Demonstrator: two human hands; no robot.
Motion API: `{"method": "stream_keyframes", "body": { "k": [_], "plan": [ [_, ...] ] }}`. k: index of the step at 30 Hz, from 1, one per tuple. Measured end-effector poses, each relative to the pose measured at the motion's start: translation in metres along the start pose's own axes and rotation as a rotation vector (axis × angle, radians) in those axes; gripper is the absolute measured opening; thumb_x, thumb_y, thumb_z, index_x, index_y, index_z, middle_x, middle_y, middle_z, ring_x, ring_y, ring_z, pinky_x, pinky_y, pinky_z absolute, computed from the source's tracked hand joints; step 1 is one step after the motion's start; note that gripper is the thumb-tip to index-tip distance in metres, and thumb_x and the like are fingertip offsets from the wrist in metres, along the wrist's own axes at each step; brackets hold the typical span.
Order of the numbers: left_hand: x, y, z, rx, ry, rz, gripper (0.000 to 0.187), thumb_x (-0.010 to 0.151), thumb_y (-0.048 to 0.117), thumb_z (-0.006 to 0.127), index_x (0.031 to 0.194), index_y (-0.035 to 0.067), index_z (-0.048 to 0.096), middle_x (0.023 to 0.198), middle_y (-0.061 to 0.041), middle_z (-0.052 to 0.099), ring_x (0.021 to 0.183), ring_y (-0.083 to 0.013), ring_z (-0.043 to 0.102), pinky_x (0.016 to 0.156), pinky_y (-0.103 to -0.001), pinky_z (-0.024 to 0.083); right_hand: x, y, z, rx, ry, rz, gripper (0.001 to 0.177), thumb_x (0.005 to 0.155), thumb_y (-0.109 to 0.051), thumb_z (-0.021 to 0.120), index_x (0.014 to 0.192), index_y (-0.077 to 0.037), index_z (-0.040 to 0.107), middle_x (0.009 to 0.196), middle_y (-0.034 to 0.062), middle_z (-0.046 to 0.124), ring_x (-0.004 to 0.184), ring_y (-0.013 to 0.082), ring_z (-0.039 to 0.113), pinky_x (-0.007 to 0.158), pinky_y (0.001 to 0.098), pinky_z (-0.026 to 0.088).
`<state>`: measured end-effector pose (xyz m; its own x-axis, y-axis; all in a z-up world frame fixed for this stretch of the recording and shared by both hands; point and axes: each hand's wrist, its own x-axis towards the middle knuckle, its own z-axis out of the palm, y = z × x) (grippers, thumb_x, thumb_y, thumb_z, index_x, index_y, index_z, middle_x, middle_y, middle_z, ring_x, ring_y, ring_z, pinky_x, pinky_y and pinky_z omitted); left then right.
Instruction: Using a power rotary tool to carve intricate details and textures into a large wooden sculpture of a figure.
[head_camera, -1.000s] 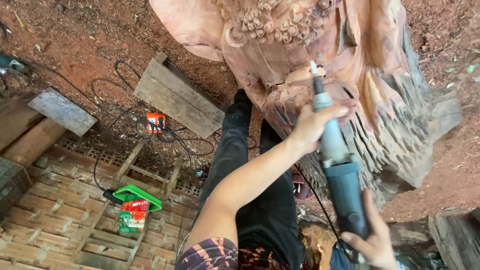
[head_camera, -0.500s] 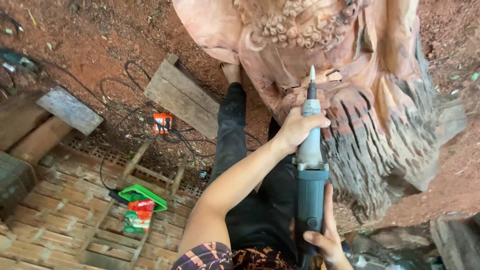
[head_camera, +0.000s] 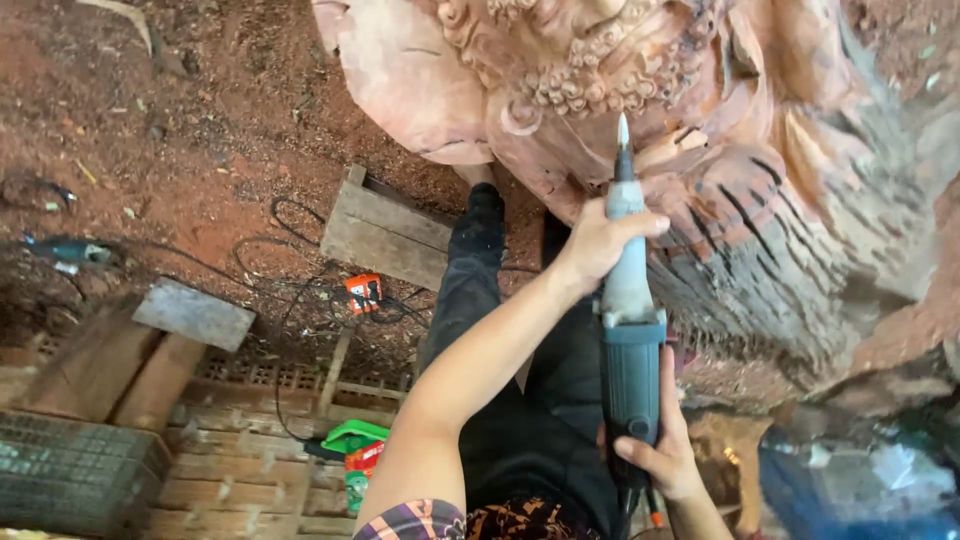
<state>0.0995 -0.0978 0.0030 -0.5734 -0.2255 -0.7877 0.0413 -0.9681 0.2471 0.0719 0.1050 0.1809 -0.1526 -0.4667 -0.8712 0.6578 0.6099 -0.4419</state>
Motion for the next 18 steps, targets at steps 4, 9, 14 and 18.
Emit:
{"method": "stream_keyframes", "body": {
  "k": [4,9,14,18],
  "plan": [
    [0.01,0.009,-0.004,-0.009,0.022,-0.048,0.039,0.078,0.014,0.076,0.108,-0.009,0.068,0.079,-0.01,0.068,0.061,-0.0155,0.059,0.057,-0.026,0.049,0.013,-0.008,0.019,0.021,0.024,-0.01,0.131,0.062,0.004,0.068,0.167,-0.02,-0.007,0.143,0.0271,0.051,0.068,0.0283,0.071,0.054,0.0354,0.058],
    [0.012,0.022,-0.001,0.0,0.037,-0.113,0.058,0.077,0.015,0.072,0.124,-0.017,0.061,0.085,-0.014,0.067,0.068,-0.0167,0.059,0.061,-0.026,0.048,0.02,-0.003,0.026,0.124,0.026,-0.015,0.128,0.064,0.007,0.064,0.167,-0.023,-0.007,0.147,0.029,0.047,0.069,0.0286,0.068,0.051,0.0354,0.057],
    [0.017,0.021,0.004,0.049,0.051,-0.16,0.058,0.075,0.016,0.072,0.122,-0.015,0.062,0.089,-0.015,0.066,0.071,-0.0174,0.058,0.063,-0.027,0.048,0.022,0.009,0.02,0.115,0.043,-0.035,0.131,0.064,0.003,0.068,0.167,-0.022,-0.009,0.141,0.0289,0.052,0.069,0.0289,0.069,0.053,0.0367,0.058],
    [0.015,0.028,0.014,0.198,0.1,-0.189,0.046,0.073,0.017,0.071,0.109,-0.011,0.066,0.079,-0.013,0.063,0.066,-0.0183,0.055,0.059,-0.029,0.047,0.022,0.015,0.015,0.157,0.038,-0.035,0.131,0.063,-0.001,0.068,0.166,-0.021,-0.01,0.143,0.0302,0.048,0.069,0.0306,0.069,0.049,0.0374,0.058]
  ]
}}
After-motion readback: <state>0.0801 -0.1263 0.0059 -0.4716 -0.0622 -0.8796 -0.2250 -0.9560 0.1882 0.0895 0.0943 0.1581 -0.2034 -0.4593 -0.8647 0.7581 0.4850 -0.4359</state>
